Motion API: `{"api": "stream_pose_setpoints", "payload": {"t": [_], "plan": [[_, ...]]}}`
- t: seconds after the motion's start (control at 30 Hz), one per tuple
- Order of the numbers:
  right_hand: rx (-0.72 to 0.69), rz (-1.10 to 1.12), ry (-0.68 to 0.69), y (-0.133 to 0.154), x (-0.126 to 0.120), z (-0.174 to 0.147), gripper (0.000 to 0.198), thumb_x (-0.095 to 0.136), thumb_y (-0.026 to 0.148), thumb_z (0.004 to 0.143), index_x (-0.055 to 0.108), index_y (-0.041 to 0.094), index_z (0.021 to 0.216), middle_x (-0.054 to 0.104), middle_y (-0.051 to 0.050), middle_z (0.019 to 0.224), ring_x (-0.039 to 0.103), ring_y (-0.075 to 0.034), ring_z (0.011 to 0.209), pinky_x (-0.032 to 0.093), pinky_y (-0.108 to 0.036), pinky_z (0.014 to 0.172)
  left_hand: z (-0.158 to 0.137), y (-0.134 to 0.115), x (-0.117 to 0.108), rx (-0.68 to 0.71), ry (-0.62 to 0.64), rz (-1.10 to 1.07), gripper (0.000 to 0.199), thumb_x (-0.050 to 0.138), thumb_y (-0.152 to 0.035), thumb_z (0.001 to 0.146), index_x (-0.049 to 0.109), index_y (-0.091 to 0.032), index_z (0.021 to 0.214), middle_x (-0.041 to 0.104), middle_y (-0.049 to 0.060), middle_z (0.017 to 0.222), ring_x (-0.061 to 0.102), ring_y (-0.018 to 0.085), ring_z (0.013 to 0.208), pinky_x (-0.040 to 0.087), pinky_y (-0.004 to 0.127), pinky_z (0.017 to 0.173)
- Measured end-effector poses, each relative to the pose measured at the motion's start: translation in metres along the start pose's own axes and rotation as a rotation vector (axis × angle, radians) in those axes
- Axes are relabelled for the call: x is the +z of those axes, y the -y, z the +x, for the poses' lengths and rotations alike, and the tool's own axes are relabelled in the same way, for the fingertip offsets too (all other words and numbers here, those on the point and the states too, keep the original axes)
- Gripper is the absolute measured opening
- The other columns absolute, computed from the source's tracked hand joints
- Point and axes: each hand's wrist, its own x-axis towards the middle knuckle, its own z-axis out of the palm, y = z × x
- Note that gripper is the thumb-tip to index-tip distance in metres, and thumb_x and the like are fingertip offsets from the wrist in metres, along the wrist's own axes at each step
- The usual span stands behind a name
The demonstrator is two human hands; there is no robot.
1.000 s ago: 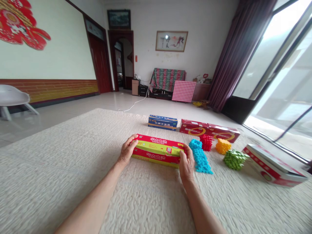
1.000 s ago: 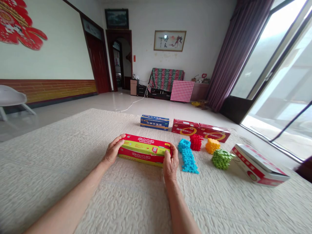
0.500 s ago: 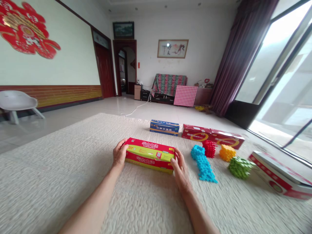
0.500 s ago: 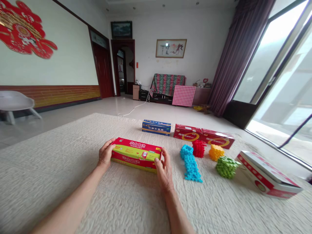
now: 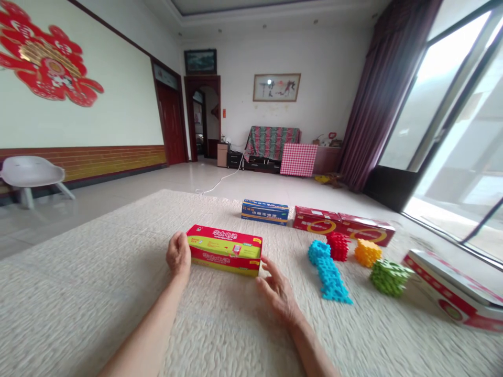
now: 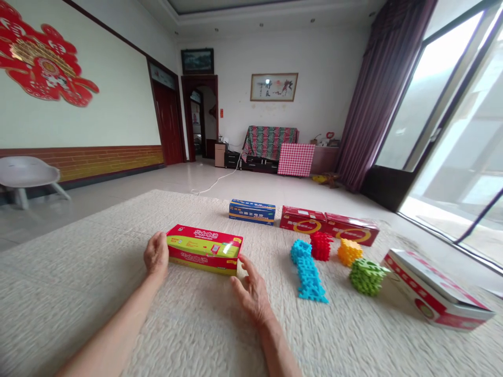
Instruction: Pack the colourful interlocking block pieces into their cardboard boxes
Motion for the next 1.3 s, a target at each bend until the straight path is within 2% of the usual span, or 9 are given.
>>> {"api": "stream_pose_setpoints", "payload": {"t": [0.1, 0.23, 0.43, 0.6, 0.7, 0.83, 1.0, 1.13, 1.3], "plan": [[-0.056, -0.113, -0.001, 0.001, 0.002, 0.0, 0.047, 0.059, 0.034, 0.083, 0.056, 0.024, 0.129, 0.065, -0.008, 0.116, 0.067, -0.02, 0.081, 0.056, -0.033, 0.067, 0.006, 0.004, -0.003, -0.033, 0.019, 0.012, 0.052, 0.047, -0.062, 0.082, 0.065, -0.021, 0.109, 0.068, 0.01, 0.106, 0.062, 0.029, 0.1, 0.048, 0.038, 0.084], [-0.112, -0.119, -0.024, -0.002, 0.003, 0.002, 0.048, 0.058, 0.027, 0.081, 0.056, 0.025, 0.128, 0.065, -0.008, 0.114, 0.065, -0.023, 0.099, 0.055, -0.031, 0.071, 0.004, 0.007, -0.002, -0.067, 0.097, 0.068, 0.056, 0.044, -0.068, 0.082, 0.065, -0.022, 0.106, 0.069, 0.01, 0.099, 0.062, 0.03, 0.095, 0.048, 0.039, 0.08], [-0.038, -0.153, -0.076, -0.01, 0.005, 0.004, 0.054, 0.054, 0.025, 0.077, 0.052, 0.022, 0.131, 0.065, -0.008, 0.11, 0.066, -0.021, 0.089, 0.055, -0.031, 0.068, -0.009, -0.003, 0.001, -0.021, 0.248, 0.031, 0.059, 0.045, -0.066, 0.084, 0.057, -0.022, 0.121, 0.068, 0.01, 0.108, 0.063, 0.027, 0.101, 0.05, 0.038, 0.085], [0.036, -0.272, -0.064, -0.014, 0.009, 0.003, 0.055, 0.046, 0.021, 0.079, 0.046, 0.015, 0.133, 0.066, -0.009, 0.102, 0.064, -0.016, 0.068, 0.053, -0.029, 0.064, -0.009, -0.005, -0.014, -0.015, 0.517, -0.103, 0.077, 0.068, -0.052, 0.075, 0.039, -0.021, 0.139, 0.064, 0.011, 0.125, 0.061, 0.024, 0.113, 0.048, 0.034, 0.096], [-0.014, -0.403, -0.135, -0.022, 0.013, 0.007, 0.05, 0.045, 0.017, 0.075, 0.051, 0.015, 0.125, 0.065, -0.012, 0.105, 0.066, -0.02, 0.081, 0.054, -0.032, 0.072, 0.001, 0.005, -0.024, -0.012, 0.602, 0.015, 0.08, 0.079, -0.039, 0.065, 0.045, -0.02, 0.135, 0.067, 0.011, 0.12, 0.063, 0.026, 0.111, 0.048, 0.036, 0.096], [-0.125, -0.532, -0.137, -0.042, 0.022, 0.027, 0.052, 0.046, 0.016, 0.073, 0.049, 0.014, 0.124, 0.064, -0.016, 0.112, 0.063, -0.026, 0.102, 0.053, -0.039, 0.085, 0.026, 0.014, -0.022, 0.009, 0.619, 0.217, 0.057, 0.075, -0.033, 0.067, 0.055, -0.018, 0.118, 0.071, 0.009, 0.106, 0.067, 0.025, 0.098, 0.051, 0.036, 0.087], [-0.23, -0.556, -0.051, -0.066, 0.05, 0.077, 0.059, 0.048, 0.015, 0.072, 0.044, 0.014, 0.131, 0.064, -0.017, 0.116, 0.061, -0.028, 0.109, 0.05, -0.045, 0.093, 0.073, 0.014, -0.006, 0.016, 0.533, 0.337, 0.049, 0.073, -0.032, 0.07, 0.055, -0.019, 0.114, 0.072, 0.007, 0.103, 0.067, 0.025, 0.099, 0.051, 0.034, 0.085], [-0.141, -0.536, 0.031, -0.071, 0.077, 0.122, 0.068, 0.048, 0.011, 0.069, 0.039, 0.016, 0.136, 0.061, -0.016, 0.125, 0.058, -0.027, 0.116, 0.047, -0.043, 0.097, 0.115, 0.017, 0.01, 0.029, 0.428, 0.502, 0.053, 0.075, -0.033, 0.069, 0.055, -0.019, 0.116, 0.072, 0.008, 0.102, 0.068, 0.027, 0.098, 0.051, 0.034, 0.082], [-0.042, -0.571, 0.14, -0.066, 0.101, 0.17, 0.061, 0.044, 0.013, 0.075, 0.038, 0.013, 0.136, 0.059, -0.017, 0.13, 0.055, -0.026, 0.12, 0.043, -0.042, 0.1, 0.16, 0.032, 0.038, 0.055, 0.35, 0.626, 0.056, 0.07, -0.037, 0.076, 0.049, -0.019, 0.124, 0.071, 0.011, 0.11, 0.067, 0.027, 0.101, 0.051, 0.034, 0.083]]}}
